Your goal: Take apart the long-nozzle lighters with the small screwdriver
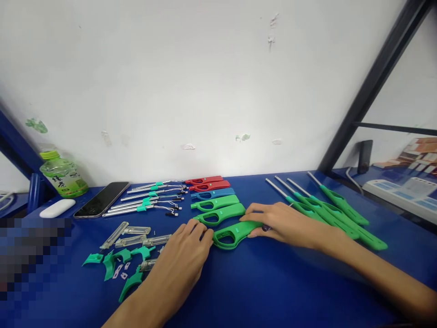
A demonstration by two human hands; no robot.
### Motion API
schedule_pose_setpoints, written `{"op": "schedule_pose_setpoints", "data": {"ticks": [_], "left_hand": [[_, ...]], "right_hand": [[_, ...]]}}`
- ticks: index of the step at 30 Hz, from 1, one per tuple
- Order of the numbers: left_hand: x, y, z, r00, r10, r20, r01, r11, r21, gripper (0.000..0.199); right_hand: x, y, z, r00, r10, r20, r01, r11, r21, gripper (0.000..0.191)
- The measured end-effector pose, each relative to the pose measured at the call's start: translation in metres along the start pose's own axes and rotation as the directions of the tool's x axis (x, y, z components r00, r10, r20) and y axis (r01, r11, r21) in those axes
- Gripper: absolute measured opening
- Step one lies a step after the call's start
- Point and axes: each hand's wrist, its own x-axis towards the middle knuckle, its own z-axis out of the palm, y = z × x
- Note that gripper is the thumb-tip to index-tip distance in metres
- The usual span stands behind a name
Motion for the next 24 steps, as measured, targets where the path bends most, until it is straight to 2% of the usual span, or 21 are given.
{"op": "schedule_pose_setpoints", "data": {"ticks": [4,9,20,24], "left_hand": [[-0.002,0.002,0.001,0.999,-0.033,0.036,0.036,0.997,-0.071,0.025],[0.0,0.002,0.002,0.995,-0.045,0.085,0.052,0.995,-0.085,0.03],[0.008,-0.006,-0.005,0.988,-0.086,0.131,0.08,0.996,0.046,0.039],[0.008,-0.006,-0.003,0.99,-0.106,0.095,0.097,0.991,0.095,0.043]], "right_hand": [[-0.004,0.002,0.004,1.0,0.002,0.017,-0.002,0.999,0.039,0.044],[-0.004,0.003,0.006,1.0,0.012,0.006,-0.012,0.998,0.056,0.042],[0.001,-0.011,0.019,0.981,0.098,-0.167,-0.11,0.992,-0.062,0.029],[0.002,-0.011,0.014,0.967,0.135,-0.217,-0.166,0.977,-0.131,0.035]]}}
